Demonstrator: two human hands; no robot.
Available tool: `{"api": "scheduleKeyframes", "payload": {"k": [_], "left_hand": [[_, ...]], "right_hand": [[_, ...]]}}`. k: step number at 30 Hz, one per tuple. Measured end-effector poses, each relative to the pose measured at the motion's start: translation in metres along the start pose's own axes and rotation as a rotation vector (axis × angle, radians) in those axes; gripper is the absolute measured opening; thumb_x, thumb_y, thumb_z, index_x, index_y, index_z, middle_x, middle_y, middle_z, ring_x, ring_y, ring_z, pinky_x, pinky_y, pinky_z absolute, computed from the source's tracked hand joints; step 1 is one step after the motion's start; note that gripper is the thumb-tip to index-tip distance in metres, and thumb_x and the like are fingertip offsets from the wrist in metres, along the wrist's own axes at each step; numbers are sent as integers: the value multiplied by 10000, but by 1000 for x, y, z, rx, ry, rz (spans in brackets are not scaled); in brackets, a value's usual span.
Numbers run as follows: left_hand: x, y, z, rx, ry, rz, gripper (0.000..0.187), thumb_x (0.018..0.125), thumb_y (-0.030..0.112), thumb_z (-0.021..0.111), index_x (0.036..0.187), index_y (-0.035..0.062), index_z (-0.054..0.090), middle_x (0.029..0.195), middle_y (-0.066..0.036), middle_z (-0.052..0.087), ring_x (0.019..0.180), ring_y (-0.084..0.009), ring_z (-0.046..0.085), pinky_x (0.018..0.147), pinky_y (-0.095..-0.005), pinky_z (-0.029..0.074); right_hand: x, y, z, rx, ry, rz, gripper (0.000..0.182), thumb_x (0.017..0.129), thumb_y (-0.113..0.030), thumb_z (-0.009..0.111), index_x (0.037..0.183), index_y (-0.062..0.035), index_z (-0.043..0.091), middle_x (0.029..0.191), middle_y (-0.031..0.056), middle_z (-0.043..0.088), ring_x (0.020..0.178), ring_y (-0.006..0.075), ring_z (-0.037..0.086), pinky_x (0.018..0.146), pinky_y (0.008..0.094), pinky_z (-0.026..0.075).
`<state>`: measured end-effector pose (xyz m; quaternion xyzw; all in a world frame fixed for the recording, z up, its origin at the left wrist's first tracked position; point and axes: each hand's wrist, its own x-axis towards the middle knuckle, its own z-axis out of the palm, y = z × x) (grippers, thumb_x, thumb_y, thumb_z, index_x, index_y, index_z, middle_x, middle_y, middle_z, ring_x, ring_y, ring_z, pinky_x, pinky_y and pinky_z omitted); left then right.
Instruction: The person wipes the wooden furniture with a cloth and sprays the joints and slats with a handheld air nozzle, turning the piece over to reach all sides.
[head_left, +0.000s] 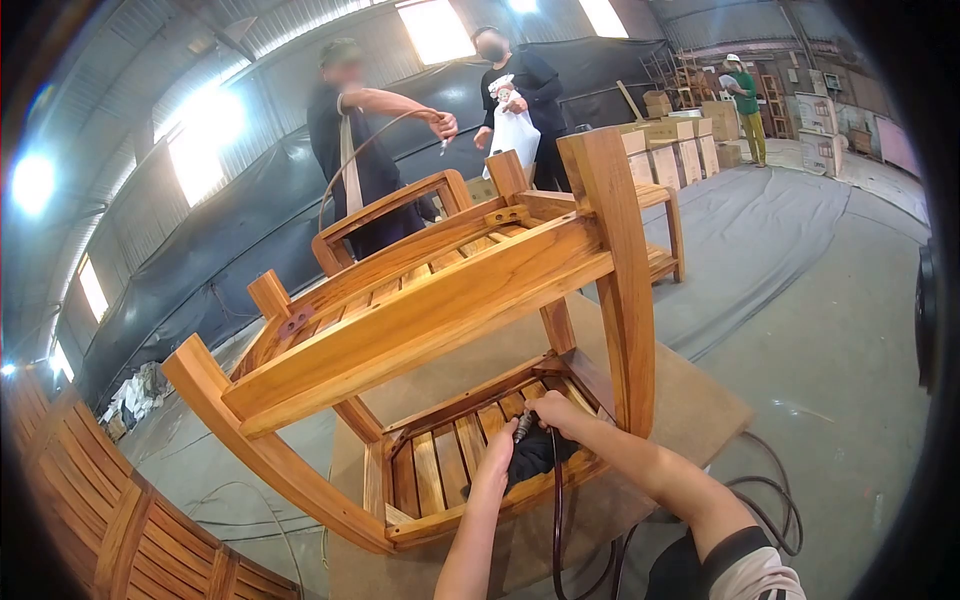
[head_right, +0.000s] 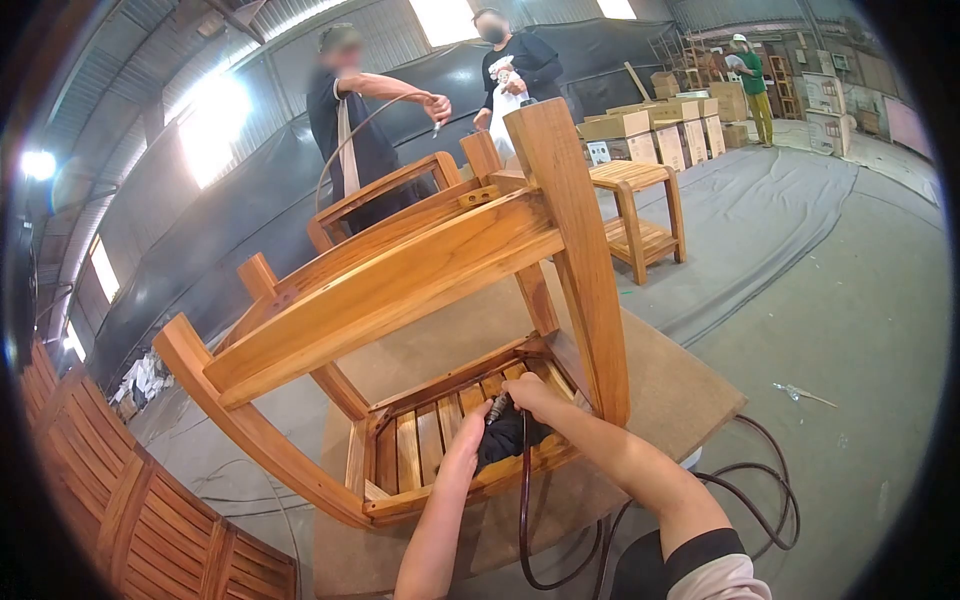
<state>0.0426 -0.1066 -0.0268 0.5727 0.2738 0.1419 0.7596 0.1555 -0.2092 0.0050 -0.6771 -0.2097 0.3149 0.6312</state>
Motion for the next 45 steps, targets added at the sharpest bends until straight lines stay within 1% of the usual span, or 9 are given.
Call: {"api": "scheduleKeyframes", "payload": {"k": [3, 6, 18, 21, 27, 33, 36, 39, 45], "left_hand": [[3, -1, 0, -21, -8, -1, 380, 982, 330, 489, 1047, -7, 651, 959, -85, 671, 849, -180, 614, 789, -281, 459], [-15, 10, 9, -17, 12, -16, 377, 983, 330, 484, 1036, -3, 653, 947, -86, 674, 832, -184, 616, 785, -282, 461], [-3, 3, 4, -25, 16, -21, 371, 985, 325, 486, 1034, -1, 655, 948, -88, 679, 815, -179, 622, 771, -282, 471], [-2, 2, 2, -33, -2, -21, 371, 985, 328, 487, 1033, 1, 655, 949, -85, 679, 812, -178, 622, 763, -281, 472], [-9, 7, 6, 4, 18, -35, 377, 990, 335, 479, 1030, 3, 655, 932, -80, 676, 810, -171, 619, 755, -283, 473], [-10, 8, 7, -1, 28, -33, 378, 990, 336, 480, 1038, 3, 651, 917, -73, 668, 797, -169, 611, 759, -285, 470], [-6, 5, 6, 2, 15, 9, 398, 979, 346, 498, 1030, -15, 656, 930, -84, 669, 810, -175, 613, 763, -292, 467], [-1, 3, 4, 130, 66, 18, 293, 973, 298, 501, 961, 48, 653, 862, -84, 685, 721, -181, 642, 665, -287, 498], [-3, 3, 7, 229, 64, 76, 335, 974, 315, 503, 953, 24, 668, 855, -70, 674, 705, -167, 611, 678, -276, 463]], "right_hand": [[6, 5, 1, 24, -3, -15, 253, 907, -201, 599, 825, 36, 637, 599, 45, 524, 504, 145, 452, 475, 325, 344], [7, 7, 1, 30, 13, -30, 260, 847, -191, 593, 777, 56, 637, 605, 104, 552, 521, 189, 511, 493, 352, 377], [10, 9, 0, 40, -1, -17, 249, 850, -189, 593, 791, 49, 632, 603, 91, 542, 518, 181, 504, 486, 346, 366], [8, 7, 1, 12, -2, -10, 254, 904, -211, 587, 854, 31, 647, 608, 38, 523, 507, 139, 441, 479, 313, 345], [6, 5, 0, -28, 6, 12, 263, 901, -208, 590, 841, 42, 648, 610, 50, 533, 516, 142, 451, 482, 317, 345], [3, 4, 0, 33, -9, -2, 256, 897, -205, 590, 825, 37, 637, 622, 52, 540, 519, 141, 455, 482, 312, 346], [2, 5, -2, 14, -12, -20, 253, 902, -205, 588, 813, 28, 627, 626, 50, 537, 513, 138, 455, 474, 312, 347], [0, 7, -6, 23, -22, 0, 250, 904, -210, 588, 805, 17, 622, 623, 48, 530, 504, 138, 456, 464, 318, 347], [-11, 1, -11, -12, -17, 28, 267, 918, -229, 581, 774, -6, 605, 576, 41, 508, 485, 145, 449, 454, 327, 340]]}}
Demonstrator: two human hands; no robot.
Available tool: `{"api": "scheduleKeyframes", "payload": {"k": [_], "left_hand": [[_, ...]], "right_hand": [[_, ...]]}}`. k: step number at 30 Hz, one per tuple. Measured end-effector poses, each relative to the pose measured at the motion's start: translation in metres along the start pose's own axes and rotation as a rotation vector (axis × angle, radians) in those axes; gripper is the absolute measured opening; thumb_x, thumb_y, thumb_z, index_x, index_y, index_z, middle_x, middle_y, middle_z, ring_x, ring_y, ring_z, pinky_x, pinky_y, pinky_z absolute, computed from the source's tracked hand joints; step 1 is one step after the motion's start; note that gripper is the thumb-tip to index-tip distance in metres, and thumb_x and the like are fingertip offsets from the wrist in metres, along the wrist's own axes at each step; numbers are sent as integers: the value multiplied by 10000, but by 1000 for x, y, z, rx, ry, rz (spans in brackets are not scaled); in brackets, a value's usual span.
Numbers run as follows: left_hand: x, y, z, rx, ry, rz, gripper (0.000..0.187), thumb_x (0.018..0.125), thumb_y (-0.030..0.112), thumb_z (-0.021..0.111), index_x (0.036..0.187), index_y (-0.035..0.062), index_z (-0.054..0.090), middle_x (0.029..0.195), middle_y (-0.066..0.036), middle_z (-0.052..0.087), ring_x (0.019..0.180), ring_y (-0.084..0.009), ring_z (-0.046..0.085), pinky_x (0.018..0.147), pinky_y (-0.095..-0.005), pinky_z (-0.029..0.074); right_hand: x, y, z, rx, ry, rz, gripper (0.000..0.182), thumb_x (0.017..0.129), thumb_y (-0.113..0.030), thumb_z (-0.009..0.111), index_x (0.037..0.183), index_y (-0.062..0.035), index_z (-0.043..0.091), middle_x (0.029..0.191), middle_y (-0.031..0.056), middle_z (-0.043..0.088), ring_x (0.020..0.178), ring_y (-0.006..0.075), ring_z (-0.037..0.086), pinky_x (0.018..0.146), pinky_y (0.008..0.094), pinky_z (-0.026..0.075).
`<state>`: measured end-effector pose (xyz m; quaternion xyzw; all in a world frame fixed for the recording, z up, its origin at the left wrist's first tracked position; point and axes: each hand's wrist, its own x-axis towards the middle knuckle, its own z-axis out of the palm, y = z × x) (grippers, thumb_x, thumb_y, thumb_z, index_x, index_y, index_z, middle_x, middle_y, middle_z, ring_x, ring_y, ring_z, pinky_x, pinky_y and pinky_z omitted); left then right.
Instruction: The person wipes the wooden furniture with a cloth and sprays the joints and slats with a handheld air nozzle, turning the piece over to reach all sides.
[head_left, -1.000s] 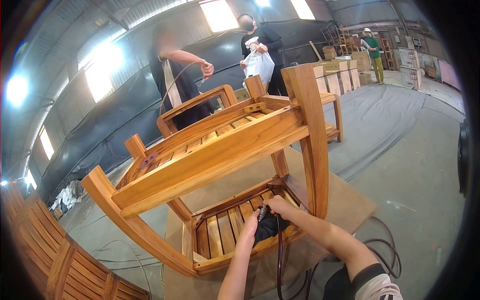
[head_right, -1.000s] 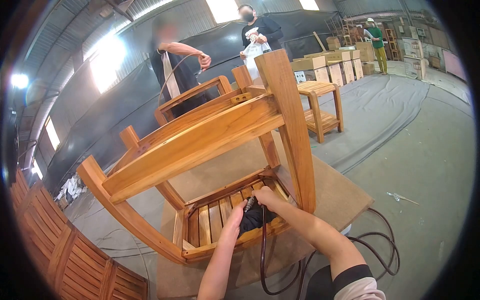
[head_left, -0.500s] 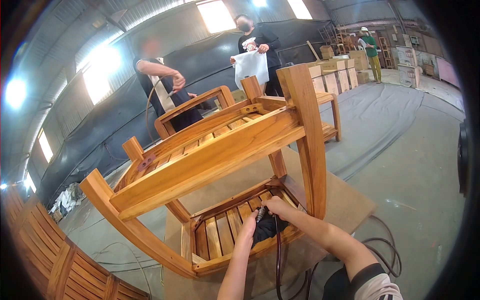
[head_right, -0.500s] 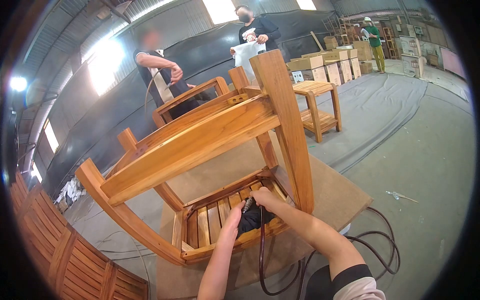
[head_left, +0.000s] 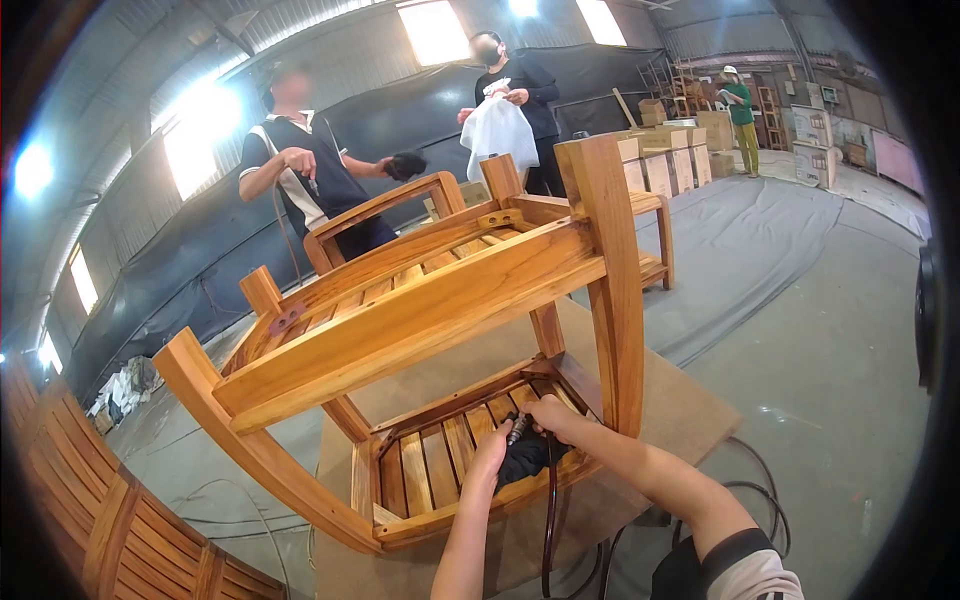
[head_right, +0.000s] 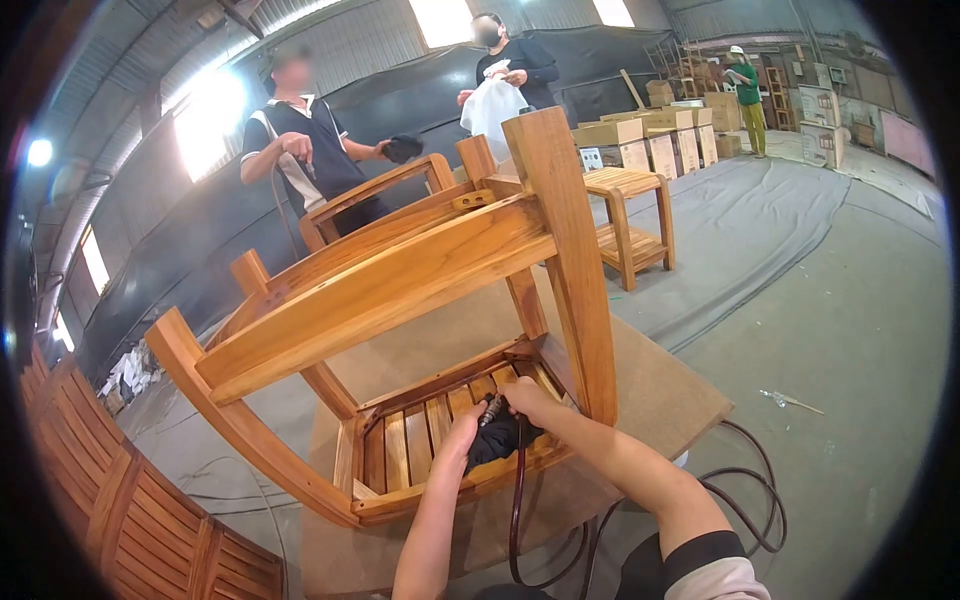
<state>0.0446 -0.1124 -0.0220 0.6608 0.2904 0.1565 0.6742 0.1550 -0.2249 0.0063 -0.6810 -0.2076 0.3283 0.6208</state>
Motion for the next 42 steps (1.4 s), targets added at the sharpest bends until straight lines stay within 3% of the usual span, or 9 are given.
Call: {"api": "scheduleKeyframes", "payload": {"k": [3, 6, 13, 15, 21, 26, 30, 34, 42], "left_hand": [[5, -5, -2, 39, 20, 18, 366, 976, 322, 504, 961, -2, 672, 865, -71, 672, 721, -164, 603, 697, -276, 455], [2, -4, -2, 106, 32, 50, 540, 933, 409, 531, 996, -113, 650, 959, -161, 670, 894, -228, 597, 818, -322, 422], [-16, 10, -1, 285, 45, 89, 468, 971, 345, 474, 992, -90, 647, 969, -181, 669, 968, -245, 594, 877, -326, 403], [-21, 13, 3, 315, 80, 104, 473, 976, 350, 460, 992, -85, 645, 975, -214, 669, 968, -293, 610, 872, -357, 415], [-10, 14, 3, 803, 94, 377, 457, 991, 319, 390, 995, -63, 641, 993, -339, 621, 1016, -482, 581, 897, -515, 442], [14, 43, -4, 1166, 24, 456, 381, 941, 281, 535, 904, -70, 678, 913, -311, 643, 912, -440, 641, 837, -492, 502], [24, 44, -31, 1086, 453, 512, 391, 967, 299, 512, 922, -64, 650, 898, -316, 649, 899, -454, 646, 817, -508, 519], [15, 54, -46, 1002, 335, 352, 416, 969, 339, 494, 1030, -63, 579, 972, -296, 644, 942, -433, 639, 833, -502, 513], [9, 52, -36, 1002, 141, 417, 468, 962, 379, 495, 1061, -69, 590, 1021, -335, 626, 1015, -468, 603, 912, -504, 476]], "right_hand": [[1, 0, -1, -15, 4, -3, 279, 929, -238, 574, 778, -6, 609, 558, 38, 500, 480, 147, 449, 453, 328, 341], [2, 2, -2, -17, -3, -4, 278, 934, -242, 571, 807, 0, 622, 560, 39, 502, 480, 146, 448, 453, 330, 343], [5, 7, -3, 28, -21, -17, 266, 914, -234, 570, 799, 4, 608, 559, 46, 503, 480, 153, 451, 450, 329, 335], [3, 6, -3, 51, -14, -37, 267, 865, -198, 576, 703, 14, 569, 584, 78, 527, 493, 171, 477, 449, 351, 340], [2, 7, -7, 1, -4, -55, 284, 914, -246, 578, 771, -5, 625, 539, 42, 493, 448, 149, 442, 421, 331, 350], [-1, 3, -4, 69, 137, 37, 248, 969, -213, 548, 839, -7, 594, 611, 24, 494, 503, 125, 445, 423, 294, 363], [-12, -3, -9, -29, 314, -23, 292, 934, -217, 569, 795, 39, 566, 640, 105, 559, 514, 176, 525, 442, 351, 405], [-6, 4, -17, -220, 485, -122, 304, 922, -212, 562, 757, 43, 575, 646, 122, 589, 513, 178, 566, 455, 351, 427], [-33, -8, 4, -106, 308, -36, 301, 974, -238, 520, 823, 16, 578, 622, 58, 571, 468, 128, 498, 438, 284, 391]]}}
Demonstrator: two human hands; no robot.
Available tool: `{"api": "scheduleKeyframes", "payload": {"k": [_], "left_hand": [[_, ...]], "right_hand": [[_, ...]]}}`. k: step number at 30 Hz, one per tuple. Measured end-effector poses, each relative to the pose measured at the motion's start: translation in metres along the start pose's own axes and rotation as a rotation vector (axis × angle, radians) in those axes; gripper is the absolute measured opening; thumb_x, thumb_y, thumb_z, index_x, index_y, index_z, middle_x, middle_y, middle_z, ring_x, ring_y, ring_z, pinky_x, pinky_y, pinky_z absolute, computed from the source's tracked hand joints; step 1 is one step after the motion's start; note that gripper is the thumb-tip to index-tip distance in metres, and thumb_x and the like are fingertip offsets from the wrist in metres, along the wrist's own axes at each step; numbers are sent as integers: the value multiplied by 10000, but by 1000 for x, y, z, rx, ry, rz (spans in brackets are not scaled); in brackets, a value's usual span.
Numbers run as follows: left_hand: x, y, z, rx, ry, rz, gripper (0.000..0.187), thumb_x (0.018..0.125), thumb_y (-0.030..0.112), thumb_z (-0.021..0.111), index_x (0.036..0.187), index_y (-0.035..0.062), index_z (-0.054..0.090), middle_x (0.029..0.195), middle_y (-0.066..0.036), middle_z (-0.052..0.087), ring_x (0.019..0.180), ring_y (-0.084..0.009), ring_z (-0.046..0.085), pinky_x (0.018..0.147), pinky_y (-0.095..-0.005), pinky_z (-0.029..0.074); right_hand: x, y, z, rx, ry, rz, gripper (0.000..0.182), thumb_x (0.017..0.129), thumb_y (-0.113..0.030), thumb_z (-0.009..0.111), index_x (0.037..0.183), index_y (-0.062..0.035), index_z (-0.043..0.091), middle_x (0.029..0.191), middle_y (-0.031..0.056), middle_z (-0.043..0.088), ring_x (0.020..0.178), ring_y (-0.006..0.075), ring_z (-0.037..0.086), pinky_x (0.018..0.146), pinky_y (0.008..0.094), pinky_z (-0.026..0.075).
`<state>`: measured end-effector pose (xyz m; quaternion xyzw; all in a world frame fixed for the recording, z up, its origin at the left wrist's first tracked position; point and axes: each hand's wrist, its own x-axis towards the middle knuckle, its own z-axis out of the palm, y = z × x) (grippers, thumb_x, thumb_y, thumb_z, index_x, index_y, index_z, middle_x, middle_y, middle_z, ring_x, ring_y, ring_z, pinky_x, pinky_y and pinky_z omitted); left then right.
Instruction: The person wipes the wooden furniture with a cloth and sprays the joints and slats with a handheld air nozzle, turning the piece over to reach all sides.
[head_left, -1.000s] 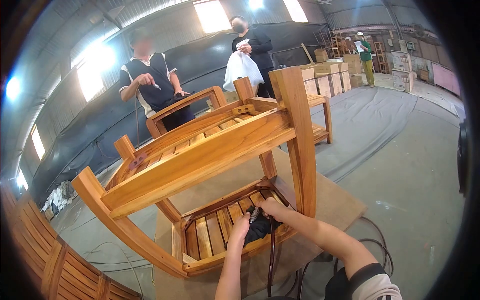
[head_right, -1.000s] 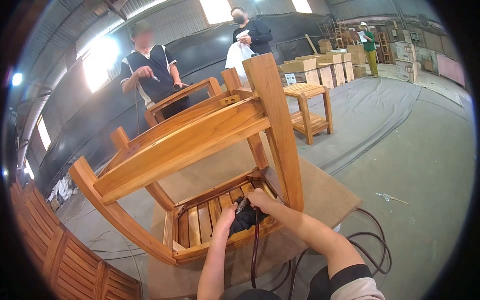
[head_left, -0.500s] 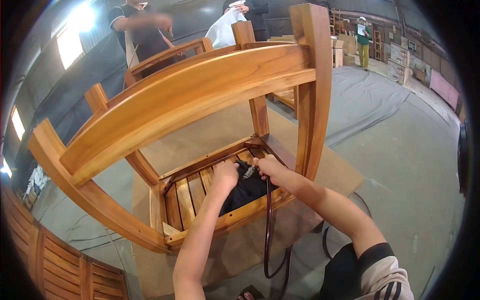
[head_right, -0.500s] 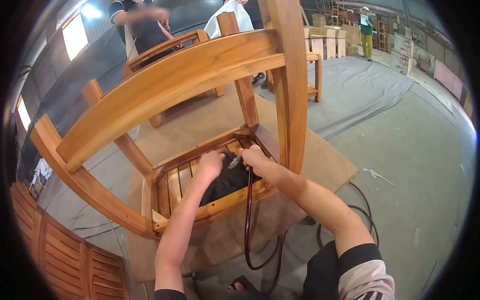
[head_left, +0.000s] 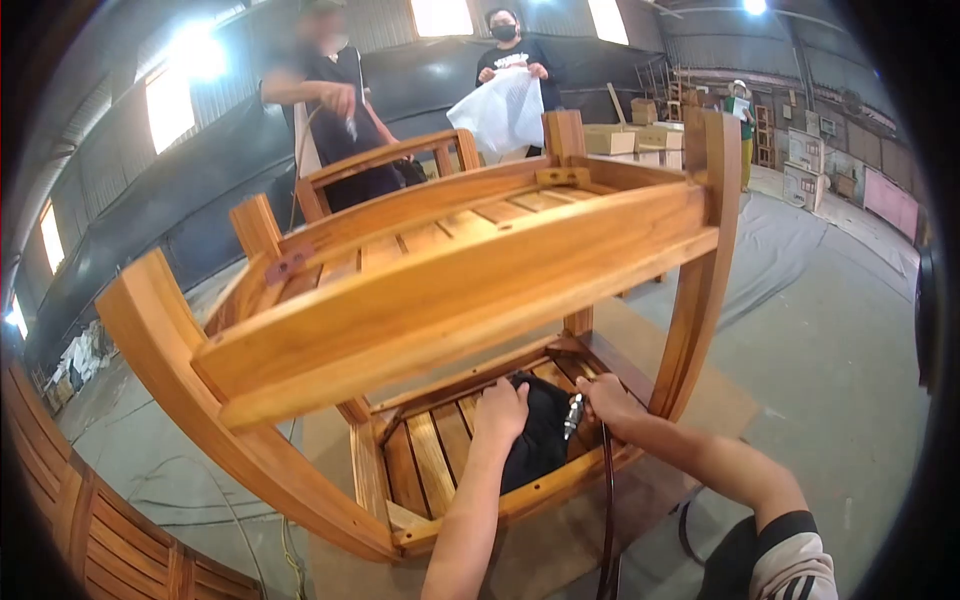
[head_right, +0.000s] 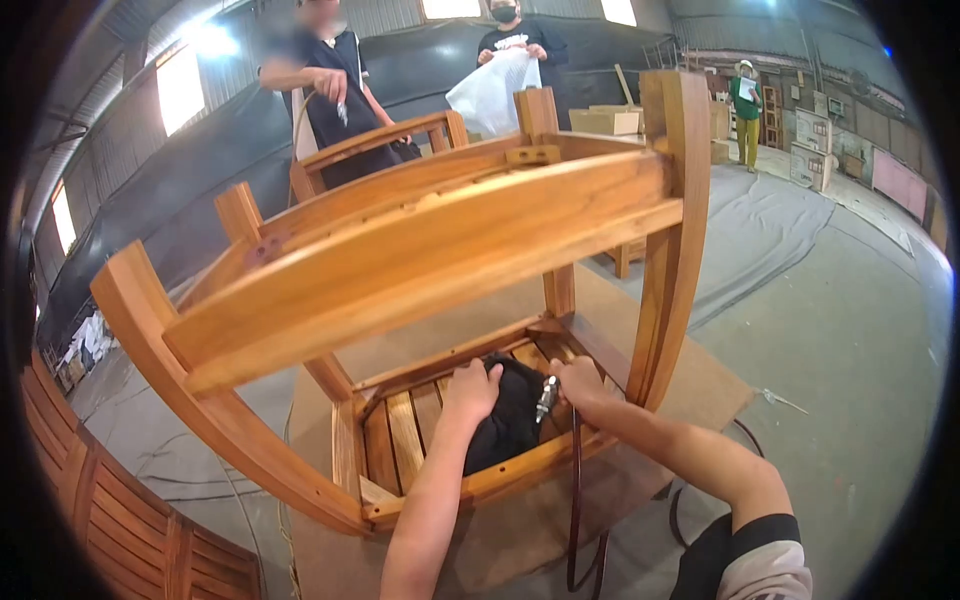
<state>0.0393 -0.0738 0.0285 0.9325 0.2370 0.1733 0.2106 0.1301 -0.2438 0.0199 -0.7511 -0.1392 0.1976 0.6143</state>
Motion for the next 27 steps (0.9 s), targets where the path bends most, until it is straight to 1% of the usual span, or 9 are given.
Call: {"api": "scheduleKeyframes", "payload": {"k": [2, 6, 10, 15, 18, 19, 22, 26, 27], "left_hand": [[-2, 4, -4, 27, -15, 8, 461, 962, 371, 497, 1060, -70, 588, 1008, -330, 634, 1009, -459, 610, 905, -498, 483], [-5, 12, -5, 74, -46, 56, 453, 955, 350, 513, 1057, -88, 571, 992, -307, 645, 988, -428, 627, 879, -480, 501], [-3, 8, 7, 124, -2, 113, 440, 950, 339, 524, 1031, -89, 585, 965, -308, 649, 966, -422, 636, 857, -477, 511], [-4, 12, 3, 142, -37, 124, 448, 957, 342, 512, 1036, -93, 585, 951, -297, 657, 935, -411, 651, 831, -475, 522], [-4, 14, 0, 123, -41, 91, 408, 951, 344, 526, 989, -58, 586, 936, -304, 652, 943, -441, 634, 844, -498, 504], [-6, 15, -3, 108, -60, 72, 415, 954, 348, 518, 1002, -58, 586, 950, -314, 648, 955, -445, 630, 850, -503, 499], [-4, 13, -1, 117, -63, 61, 418, 955, 351, 515, 1010, -57, 587, 952, -315, 648, 958, -448, 627, 853, -506, 496], [-4, 11, 0, 146, -58, 83, 456, 958, 359, 509, 1036, -86, 570, 942, -325, 644, 934, -444, 636, 842, -491, 509], [-3, 9, 2, 143, -51, 85, 464, 958, 367, 506, 1038, -86, 566, 941, -330, 642, 931, -450, 635, 840, -494, 508]], "right_hand": [[-1, 0, -2, 96, 3, 3, 306, 978, -244, 518, 829, 17, 574, 631, 57, 577, 476, 125, 499, 455, 287, 401], [2, 6, 1, -75, 39, -16, 323, 977, -251, 526, 858, 42, 594, 663, 66, 609, 478, 132, 498, 465, 304, 410], [3, 10, 0, -65, 29, -48, 334, 972, -253, 537, 875, 56, 620, 696, 81, 641, 499, 133, 513, 474, 299, 420], [8, 17, 0, -63, -4, -49, 326, 970, -251, 549, 909, 59, 627, 750, 106, 675, 507, 138, 520, 476, 301, 421], [8, 19, 0, -128, -16, -99, 333, 972, -254, 554, 937, 69, 630, 752, 106, 676, 506, 138, 519, 475, 303, 414], [4, 15, 0, -125, -27, -82, 339, 974, -256, 555, 962, 74, 633, 748, 105, 676, 505, 141, 522, 476, 305, 408], [0, 9, -1, -135, -42, -90, 338, 972, -255, 557, 960, 74, 636, 741, 105, 675, 505, 141, 525, 480, 304, 407], [-4, 5, -1, -98, -68, -71, 342, 971, -272, 555, 953, 54, 659, 710, 93, 661, 504, 141, 522, 492, 309, 403], [-8, 1, -1, -104, -65, -64, 342, 968, -284, 557, 958, 40, 666, 676, 77, 637, 513, 143, 527, 499, 308, 402]]}}
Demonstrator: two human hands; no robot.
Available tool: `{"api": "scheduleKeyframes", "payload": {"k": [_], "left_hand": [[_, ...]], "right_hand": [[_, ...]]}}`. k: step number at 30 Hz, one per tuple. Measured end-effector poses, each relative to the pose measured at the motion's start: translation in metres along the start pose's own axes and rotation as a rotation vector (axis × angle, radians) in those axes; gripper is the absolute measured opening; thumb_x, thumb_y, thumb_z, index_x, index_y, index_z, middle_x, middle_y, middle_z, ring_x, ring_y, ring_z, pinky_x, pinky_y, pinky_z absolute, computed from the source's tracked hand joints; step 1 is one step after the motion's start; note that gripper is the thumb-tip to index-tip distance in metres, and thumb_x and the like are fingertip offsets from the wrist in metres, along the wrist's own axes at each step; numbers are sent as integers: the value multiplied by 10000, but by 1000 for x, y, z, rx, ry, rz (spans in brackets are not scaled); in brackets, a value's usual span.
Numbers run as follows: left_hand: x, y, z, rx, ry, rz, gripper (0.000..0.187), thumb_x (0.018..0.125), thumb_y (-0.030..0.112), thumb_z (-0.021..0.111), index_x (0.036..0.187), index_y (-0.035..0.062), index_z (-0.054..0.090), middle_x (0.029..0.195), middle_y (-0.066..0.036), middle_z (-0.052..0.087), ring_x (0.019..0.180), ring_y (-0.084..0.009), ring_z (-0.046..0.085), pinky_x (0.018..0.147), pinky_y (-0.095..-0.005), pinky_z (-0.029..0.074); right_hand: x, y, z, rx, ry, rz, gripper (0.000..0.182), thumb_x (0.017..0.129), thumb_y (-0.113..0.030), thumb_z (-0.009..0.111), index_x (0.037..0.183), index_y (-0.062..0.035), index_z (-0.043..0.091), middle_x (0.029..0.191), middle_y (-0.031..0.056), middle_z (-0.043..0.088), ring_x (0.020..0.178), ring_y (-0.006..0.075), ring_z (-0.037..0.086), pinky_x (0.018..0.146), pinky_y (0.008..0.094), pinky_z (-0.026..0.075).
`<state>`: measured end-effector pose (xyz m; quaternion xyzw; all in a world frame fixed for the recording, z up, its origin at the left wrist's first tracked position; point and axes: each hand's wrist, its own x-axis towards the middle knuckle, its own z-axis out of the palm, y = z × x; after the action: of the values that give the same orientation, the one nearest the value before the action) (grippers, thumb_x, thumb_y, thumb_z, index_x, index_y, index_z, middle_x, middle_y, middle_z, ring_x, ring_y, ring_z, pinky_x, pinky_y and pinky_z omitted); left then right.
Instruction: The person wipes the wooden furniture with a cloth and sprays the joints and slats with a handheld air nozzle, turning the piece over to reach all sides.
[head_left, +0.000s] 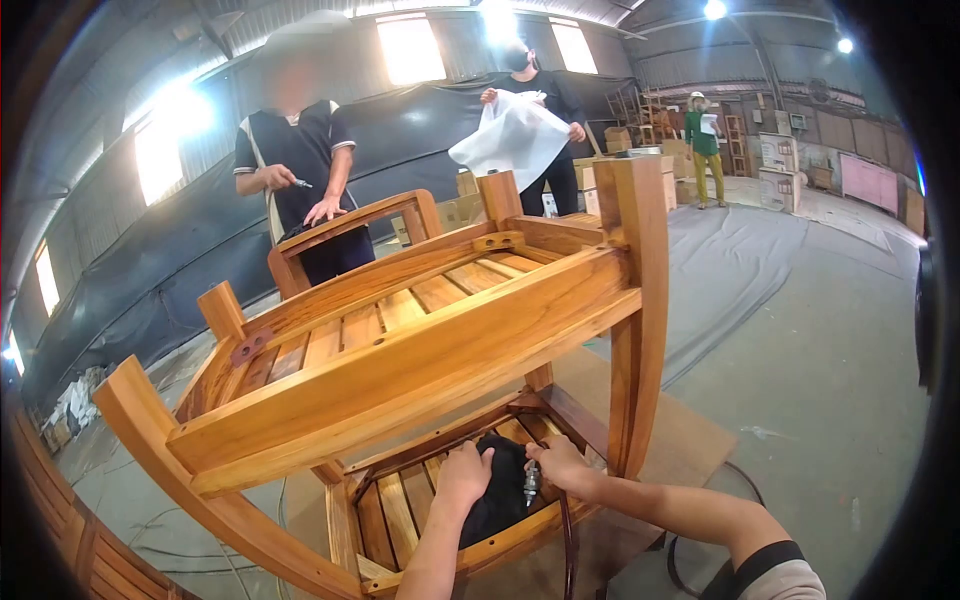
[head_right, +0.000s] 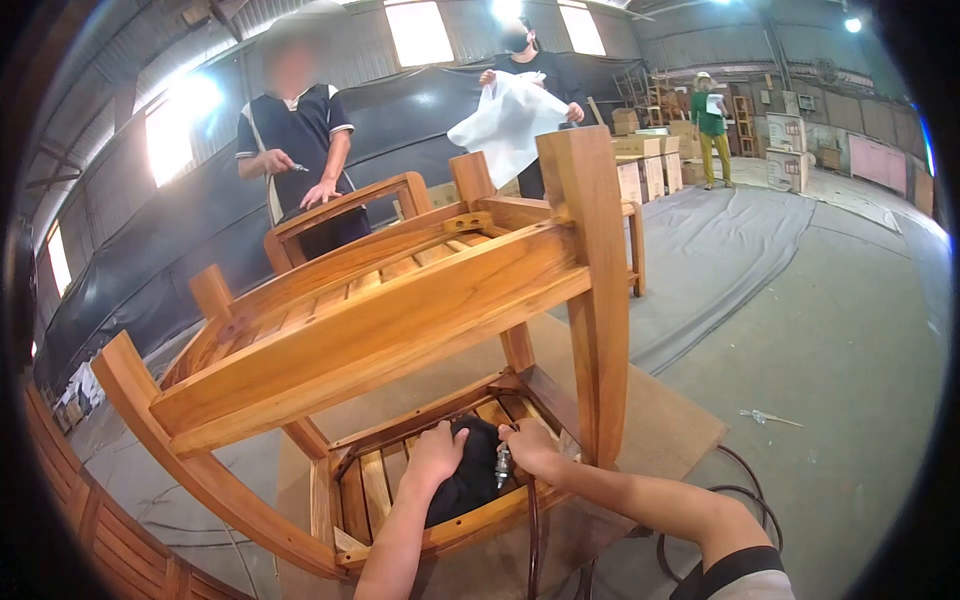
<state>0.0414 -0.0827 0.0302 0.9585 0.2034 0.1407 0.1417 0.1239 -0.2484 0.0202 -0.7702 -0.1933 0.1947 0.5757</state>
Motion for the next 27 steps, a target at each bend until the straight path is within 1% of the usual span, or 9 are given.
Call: {"api": "scheduleKeyframes", "payload": {"k": [3, 10, 14, 17, 18, 19, 23, 26, 27], "left_hand": [[0, 0, -1, 3, -8, 1, 467, 959, 371, 503, 1039, -85, 566, 943, -329, 642, 931, -451, 635, 842, -494, 508], [1, -1, 1, -2, -8, -8, 428, 961, 359, 502, 1022, -56, 587, 950, -313, 648, 965, -458, 618, 861, -509, 492], [2, -1, -1, -2, -39, -15, 476, 961, 367, 503, 1116, -80, 559, 1044, -333, 622, 1032, -455, 598, 917, -493, 474], [1, 4, -4, -38, 8, -44, 538, 954, 402, 512, 1246, -51, 523, 1181, -360, 557, 1142, -462, 537, 986, -492, 430], [-4, 10, -16, -77, 77, 75, 568, 932, 449, 539, 1261, -14, 526, 1224, -332, 549, 1151, -445, 540, 991, -485, 428], [-5, 14, -25, -183, 87, 118, 564, 908, 478, 565, 1238, 21, 550, 1193, -276, 594, 1123, -433, 558, 972, -486, 436], [19, 20, -19, -106, 407, -35, 467, 875, 452, 627, 1132, 63, 620, 1065, -195, 664, 1014, -391, 617, 875, -484, 477], [53, 34, -33, -102, 631, 72, 408, 878, 415, 634, 1075, 58, 643, 1056, -175, 673, 939, -386, 644, 829, -438, 507], [70, 34, -29, -114, 667, 99, 400, 874, 402, 641, 1067, 52, 648, 1057, -176, 674, 931, -386, 647, 824, -428, 510]], "right_hand": [[-1, -2, -1, -52, -35, 59, 361, 959, -318, 538, 927, 9, 688, 817, 117, 708, 759, 224, 660, 695, 359, 469], [1, -2, -1, -55, -30, 51, 370, 952, -313, 552, 930, 28, 694, 821, 129, 710, 778, 238, 667, 715, 366, 474], [6, 5, 3, -43, -39, 20, 391, 954, -319, 540, 950, 41, 694, 838, 166, 709, 825, 286, 673, 756, 396, 480], [28, 28, 5, -273, -2, -129, 402, 970, -368, 508, 967, -1, 673, 817, 157, 684, 736, 262, 645, 682, 383, 482], [20, 15, -3, -236, -37, -214, 435, 970, -392, 489, 925, -7, 688, 841, 179, 676, 864, 309, 654, 772, 427, 485], [17, 16, 3, -301, 109, -205, 449, 967, -404, 494, 892, -9, 692, 876, 180, 682, 902, 299, 649, 777, 428, 486], [8, 0, -2, -215, -31, -33, 370, 977, -312, 535, 940, 39, 646, 804, 105, 690, 615, 174, 610, 599, 346, 472], [-13, -17, 0, -146, 77, -3, 339, 975, -278, 547, 976, 51, 627, 768, 91, 673, 557, 162, 571, 561, 332, 451], [-9, -13, -1, -157, 118, -7, 341, 974, -283, 539, 981, 45, 629, 786, 115, 677, 652, 207, 605, 636, 360, 459]]}}
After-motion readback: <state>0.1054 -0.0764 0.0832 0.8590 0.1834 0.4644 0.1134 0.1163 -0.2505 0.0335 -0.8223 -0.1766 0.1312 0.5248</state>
